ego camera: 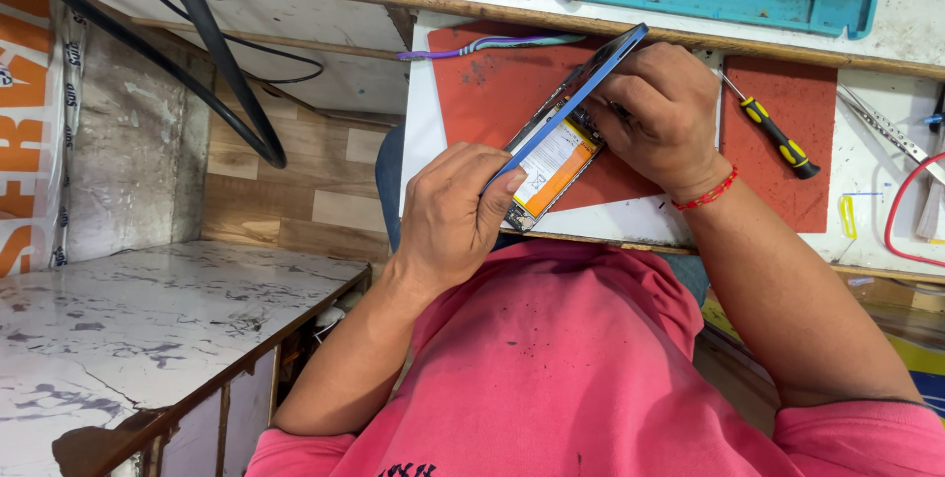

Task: The person is repairing a smartphone by manipulating its internal components. They use a screwdriver to remove screws from the phone's back cover and carefully handle the battery and other parts.

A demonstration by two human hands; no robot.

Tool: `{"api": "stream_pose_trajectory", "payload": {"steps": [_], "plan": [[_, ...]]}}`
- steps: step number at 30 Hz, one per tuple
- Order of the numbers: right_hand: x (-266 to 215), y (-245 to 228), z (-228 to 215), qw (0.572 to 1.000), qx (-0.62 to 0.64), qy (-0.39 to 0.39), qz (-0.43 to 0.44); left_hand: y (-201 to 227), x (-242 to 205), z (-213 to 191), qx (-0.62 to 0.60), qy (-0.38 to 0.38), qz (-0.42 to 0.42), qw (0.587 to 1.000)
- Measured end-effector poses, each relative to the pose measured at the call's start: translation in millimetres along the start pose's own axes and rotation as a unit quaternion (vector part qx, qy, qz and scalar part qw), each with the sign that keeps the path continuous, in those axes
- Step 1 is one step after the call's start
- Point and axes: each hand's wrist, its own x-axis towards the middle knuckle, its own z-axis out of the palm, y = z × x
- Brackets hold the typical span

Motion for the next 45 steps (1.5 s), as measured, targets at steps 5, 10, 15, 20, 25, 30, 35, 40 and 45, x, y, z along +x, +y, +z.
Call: {"api": "stream_pose_trajectory", "payload": {"steps": [5, 10, 15, 20, 25, 30, 35, 40, 45], "plan": [[-2.5, 0.9, 0.5, 1.0, -0.01, -0.001, 0.0, 1.0, -0.2, 0.5, 0.001, 0.0, -0.002, 1.0], [-3.0, 2.2, 1.5, 1.0, -0.008, -0.001, -0.011, 1.5, -0.7, 1.7, -0.006, -0.001, -0.01, 1.0], [-2.5, 1.8, 1.7, 1.0, -0.012, 0.002, -0.019, 0.9, -1.2, 2.2, -0.007, 0.0, -0.008, 1.0], [-1.2, 1.7, 0.4, 1.0, -0.005, -0.007, -0.016, 0.8, -2.0, 1.6, -0.001, -0.002, -0.006, 1.0], [-2.0, 1.6, -1.4, 1.0, -0.01, -0.024, -0.012, -0.1, -2.7, 1.5, 0.004, -0.002, 0.003, 1.0], [-1.4, 1.6, -3.3, 0.999, -0.022, -0.044, -0.008, -1.7, -3.9, 1.6, 0.006, -0.006, -0.008, 1.0], [-0.7, 1.1, -2.9, 0.994, -0.051, -0.096, 0.004, -7.2, -7.6, 1.5, 0.024, 0.006, 0.003, 1.0], [3.8, -2.2, 0.6, 0.987, -0.083, -0.138, 0.021, -12.2, -8.1, 0.6, 0.042, 0.007, 0.018, 0.999], [1.4, -1.6, 2.1, 0.983, -0.105, -0.153, 0.007, -16.0, -10.8, 1.3, 0.066, 0.007, 0.018, 0.998]]}}
